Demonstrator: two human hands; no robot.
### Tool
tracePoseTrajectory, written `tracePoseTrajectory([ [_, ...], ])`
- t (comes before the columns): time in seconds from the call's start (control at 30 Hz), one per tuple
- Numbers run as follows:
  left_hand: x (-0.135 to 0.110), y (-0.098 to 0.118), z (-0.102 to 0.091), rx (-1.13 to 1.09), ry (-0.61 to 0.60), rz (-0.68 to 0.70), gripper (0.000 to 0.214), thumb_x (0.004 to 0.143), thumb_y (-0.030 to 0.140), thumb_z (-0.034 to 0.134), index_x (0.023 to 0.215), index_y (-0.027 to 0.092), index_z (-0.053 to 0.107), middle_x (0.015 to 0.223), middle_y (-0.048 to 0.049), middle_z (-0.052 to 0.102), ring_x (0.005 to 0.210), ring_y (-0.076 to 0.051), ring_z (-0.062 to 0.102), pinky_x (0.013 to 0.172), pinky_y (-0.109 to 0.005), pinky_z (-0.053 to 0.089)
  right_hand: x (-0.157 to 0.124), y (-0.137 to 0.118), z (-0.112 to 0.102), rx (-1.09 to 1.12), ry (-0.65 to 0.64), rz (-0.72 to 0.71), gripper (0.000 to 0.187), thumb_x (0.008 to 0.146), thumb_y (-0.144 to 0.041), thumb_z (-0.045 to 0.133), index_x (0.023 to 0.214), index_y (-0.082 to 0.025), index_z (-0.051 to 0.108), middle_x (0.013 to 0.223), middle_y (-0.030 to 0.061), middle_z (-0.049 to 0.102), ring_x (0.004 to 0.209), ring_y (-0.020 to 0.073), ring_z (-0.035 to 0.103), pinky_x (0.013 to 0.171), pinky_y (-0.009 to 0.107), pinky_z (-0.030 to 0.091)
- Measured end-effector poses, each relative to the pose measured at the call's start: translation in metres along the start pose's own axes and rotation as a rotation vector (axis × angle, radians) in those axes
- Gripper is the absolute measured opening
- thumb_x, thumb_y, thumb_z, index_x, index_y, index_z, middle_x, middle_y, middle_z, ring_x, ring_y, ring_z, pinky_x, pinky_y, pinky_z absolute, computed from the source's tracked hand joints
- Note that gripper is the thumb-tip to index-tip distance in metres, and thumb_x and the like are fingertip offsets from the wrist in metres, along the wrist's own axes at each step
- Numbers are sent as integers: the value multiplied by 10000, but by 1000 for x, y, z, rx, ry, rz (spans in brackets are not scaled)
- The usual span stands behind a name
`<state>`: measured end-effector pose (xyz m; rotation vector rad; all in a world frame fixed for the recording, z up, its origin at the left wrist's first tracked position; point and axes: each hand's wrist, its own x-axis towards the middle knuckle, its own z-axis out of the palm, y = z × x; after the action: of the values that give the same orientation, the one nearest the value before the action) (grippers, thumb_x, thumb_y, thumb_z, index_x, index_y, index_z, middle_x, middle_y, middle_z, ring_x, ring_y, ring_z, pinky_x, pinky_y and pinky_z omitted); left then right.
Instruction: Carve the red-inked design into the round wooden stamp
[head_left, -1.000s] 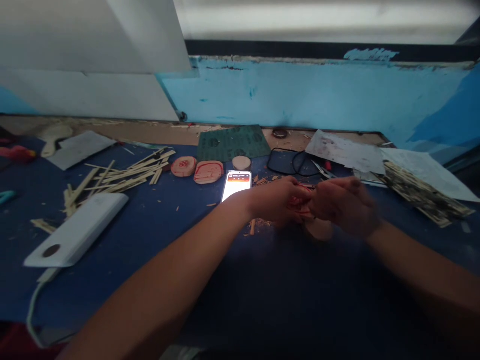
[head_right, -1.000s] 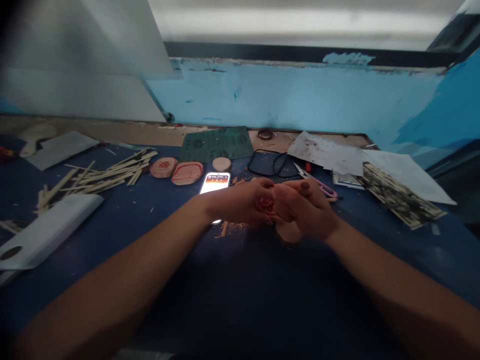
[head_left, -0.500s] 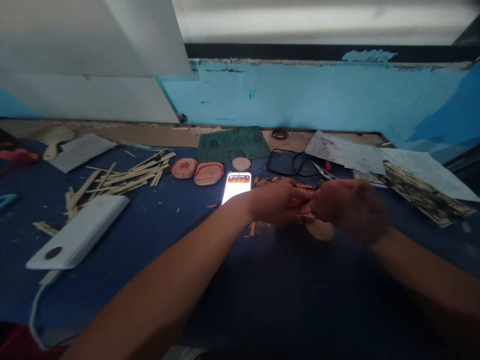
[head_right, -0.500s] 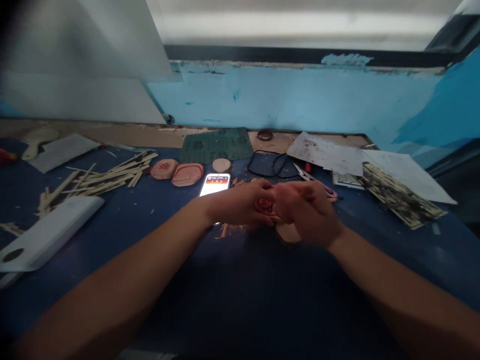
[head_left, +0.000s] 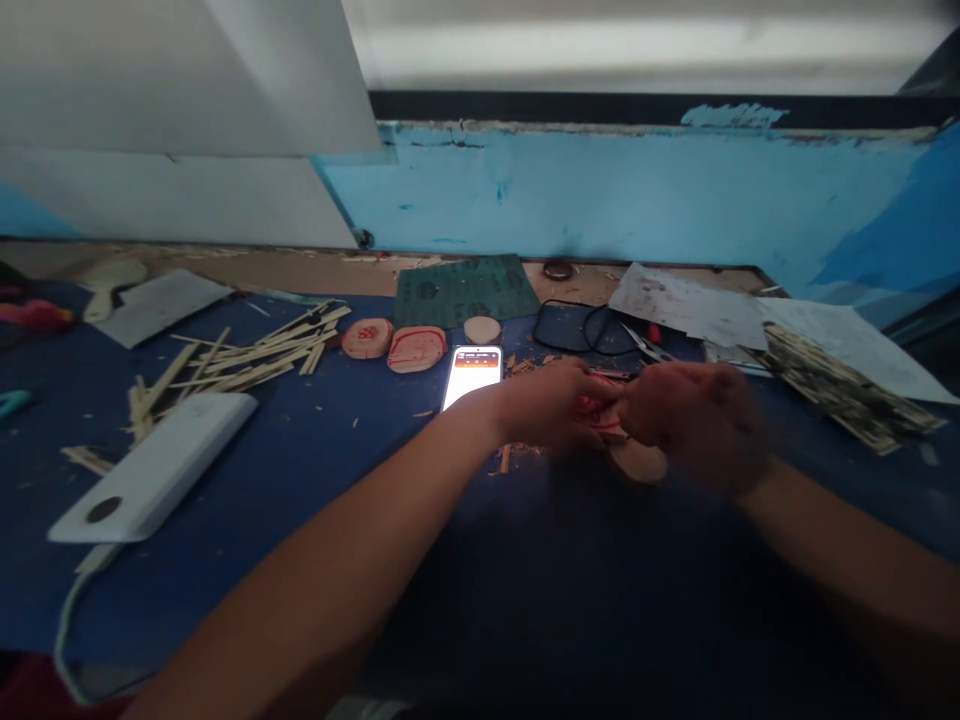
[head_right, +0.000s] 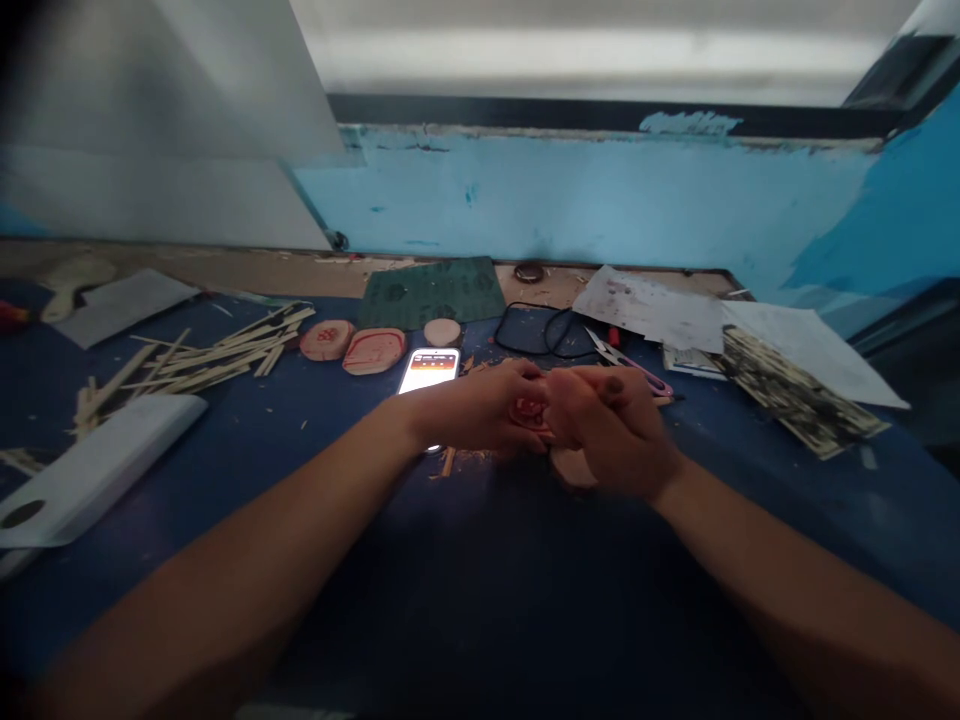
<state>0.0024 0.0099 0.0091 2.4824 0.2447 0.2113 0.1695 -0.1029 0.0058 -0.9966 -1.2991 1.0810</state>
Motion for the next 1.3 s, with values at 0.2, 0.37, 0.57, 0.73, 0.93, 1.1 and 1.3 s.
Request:
tracePoseTrajectory([
  [0.2, 1, -2, 0, 3, -8, 29, 280, 897, 336, 753, 1159, 236, 750, 954, -38, 686, 882, -193, 635, 782, -296, 477, -3, 5, 0, -85, 28, -12, 582, 1041, -440, 614, 533, -213, 443, 494, -46, 362, 451, 100, 316, 439, 296, 233],
  [0.37, 0, -3, 1, 12, -9, -5, 311, 901, 336, 739, 1200, 248, 739, 983, -38, 682, 884, -193, 642, 765, -292, 476, -3, 6, 0, -80, 32, -4, 557, 1030, -462, 626, 554, -213, 478, 506, -40, 397, 455, 103, 342, 431, 289, 246],
  [0.57, 0, -3, 1, 36, -16, -16, 322, 903, 344, 726, 1207, 239, 737, 1011, -54, 683, 904, -202, 649, 774, -299, 476, -2, 7, 1, -88, 57, -27, 579, 1029, -467, 627, 537, -207, 465, 497, -41, 378, 452, 101, 331, 435, 287, 263],
  [0.73, 1, -2, 0, 33, -12, 10, 266, 902, 345, 734, 1145, 238, 746, 930, -32, 690, 902, -203, 645, 777, -295, 466, -4, 4, 3, -95, 74, -33, 580, 1039, -466, 607, 543, -211, 447, 500, -41, 358, 453, 105, 322, 441, 299, 239],
  [0.93, 1, -2, -2, 35, -33, 1, 310, 890, 341, 741, 1179, 230, 744, 968, -43, 686, 837, -181, 637, 725, -280, 467, -2, 6, 3, -69, 76, -36, 600, 1029, -468, 627, 526, -208, 428, 502, -47, 347, 454, 98, 320, 443, 292, 244],
  [1.1, 0, -2, -1, 30, -30, -13, 326, 891, 344, 735, 1204, 250, 739, 954, -38, 680, 863, -193, 645, 736, -284, 472, -2, 7, 3, -65, 82, -6, 580, 1019, -462, 646, 534, -205, 461, 497, -47, 372, 454, 98, 337, 439, 289, 235],
  [1.3, 1, -2, -2, 9, -37, -27, 320, 880, 318, 743, 1192, 246, 743, 943, -32, 678, 874, -198, 646, 775, -296, 481, -3, 8, 2, -76, 41, 17, 557, 1017, -495, 640, 553, -221, 495, 521, -26, 414, 477, 123, 370, 466, 315, 283],
])
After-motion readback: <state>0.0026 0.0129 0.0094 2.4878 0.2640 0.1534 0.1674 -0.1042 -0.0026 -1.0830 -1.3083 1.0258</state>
